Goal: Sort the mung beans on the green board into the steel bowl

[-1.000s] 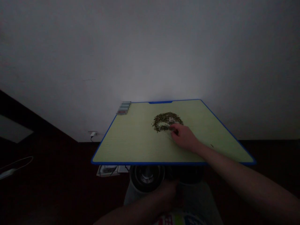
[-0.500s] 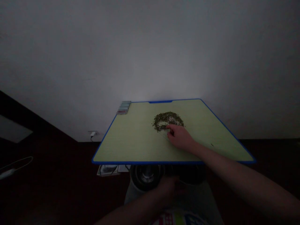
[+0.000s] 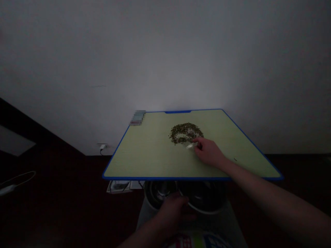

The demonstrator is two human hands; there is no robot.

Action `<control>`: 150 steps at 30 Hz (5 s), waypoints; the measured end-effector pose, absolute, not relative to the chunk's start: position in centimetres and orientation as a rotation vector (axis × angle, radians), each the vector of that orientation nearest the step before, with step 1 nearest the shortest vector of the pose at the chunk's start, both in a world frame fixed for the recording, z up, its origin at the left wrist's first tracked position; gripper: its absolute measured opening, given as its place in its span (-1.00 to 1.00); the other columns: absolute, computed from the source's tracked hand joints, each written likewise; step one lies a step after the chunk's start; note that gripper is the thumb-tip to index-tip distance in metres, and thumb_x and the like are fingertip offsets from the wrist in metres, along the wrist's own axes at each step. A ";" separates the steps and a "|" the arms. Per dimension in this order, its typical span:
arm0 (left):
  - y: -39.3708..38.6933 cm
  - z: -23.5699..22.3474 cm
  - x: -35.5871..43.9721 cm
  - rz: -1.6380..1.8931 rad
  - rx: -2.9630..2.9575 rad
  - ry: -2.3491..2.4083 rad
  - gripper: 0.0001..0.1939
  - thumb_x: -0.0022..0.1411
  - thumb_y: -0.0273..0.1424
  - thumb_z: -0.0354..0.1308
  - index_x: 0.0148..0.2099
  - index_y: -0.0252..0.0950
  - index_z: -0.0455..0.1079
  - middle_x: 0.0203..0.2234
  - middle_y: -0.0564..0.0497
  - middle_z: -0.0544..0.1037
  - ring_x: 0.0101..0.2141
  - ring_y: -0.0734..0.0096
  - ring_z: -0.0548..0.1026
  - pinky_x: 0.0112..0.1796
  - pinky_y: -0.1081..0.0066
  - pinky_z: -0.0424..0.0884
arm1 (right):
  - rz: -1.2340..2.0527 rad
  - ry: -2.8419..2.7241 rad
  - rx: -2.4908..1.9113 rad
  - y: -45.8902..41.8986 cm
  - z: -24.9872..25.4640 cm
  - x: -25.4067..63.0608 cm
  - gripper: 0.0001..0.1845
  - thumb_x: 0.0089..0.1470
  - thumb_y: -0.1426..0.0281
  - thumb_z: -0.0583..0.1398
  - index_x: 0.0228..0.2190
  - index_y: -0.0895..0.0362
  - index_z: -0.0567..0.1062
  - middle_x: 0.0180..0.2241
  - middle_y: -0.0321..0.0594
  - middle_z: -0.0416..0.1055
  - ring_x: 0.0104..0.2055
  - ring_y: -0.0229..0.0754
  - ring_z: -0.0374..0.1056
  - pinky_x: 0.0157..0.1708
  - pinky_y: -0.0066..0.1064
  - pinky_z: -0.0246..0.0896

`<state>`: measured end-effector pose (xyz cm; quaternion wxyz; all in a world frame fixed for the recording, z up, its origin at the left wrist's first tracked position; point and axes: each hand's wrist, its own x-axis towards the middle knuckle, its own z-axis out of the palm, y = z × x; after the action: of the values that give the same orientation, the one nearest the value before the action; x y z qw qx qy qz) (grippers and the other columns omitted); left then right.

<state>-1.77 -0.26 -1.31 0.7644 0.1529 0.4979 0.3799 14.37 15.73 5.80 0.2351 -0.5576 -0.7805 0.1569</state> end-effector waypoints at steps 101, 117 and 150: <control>-1.3 0.3 -8.0 1.083 0.281 1.204 -0.83 -0.01 -0.43 0.24 -0.30 -0.36 0.44 -0.45 -0.10 0.64 -0.43 0.23 0.59 -0.43 0.33 0.48 | 0.430 -2.253 -1.377 18.4 5.4 12.4 -0.69 -0.02 0.44 0.11 -0.19 0.19 0.48 -0.54 -0.27 0.38 -0.49 -0.26 0.26 -0.43 -0.45 0.08; -1.5 0.2 -8.1 1.105 0.265 1.162 -0.80 -0.02 -0.44 0.26 -0.28 -0.37 0.44 -0.46 -0.10 0.65 -0.43 0.21 0.60 -0.40 0.30 0.49 | 0.433 -2.250 -1.402 18.5 5.4 12.0 -0.68 -0.03 0.45 0.12 -0.19 0.19 0.49 -0.51 -0.24 0.41 -0.46 -0.25 0.27 -0.41 -0.44 0.09; -1.4 0.5 -8.7 1.112 0.256 1.193 -0.84 0.00 -0.44 0.25 -0.30 -0.35 0.44 -0.43 -0.10 0.64 -0.41 0.26 0.59 -0.41 0.34 0.48 | 0.322 -2.252 -1.471 19.0 5.7 10.7 -0.73 -0.03 0.45 0.11 -0.24 0.16 0.49 -0.47 -0.19 0.46 -0.43 -0.20 0.30 -0.38 -0.41 0.10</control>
<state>-8.69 -1.38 0.46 0.6783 0.1141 0.5308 0.4950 10.67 18.99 5.73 0.2147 -0.5303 -0.8119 0.1161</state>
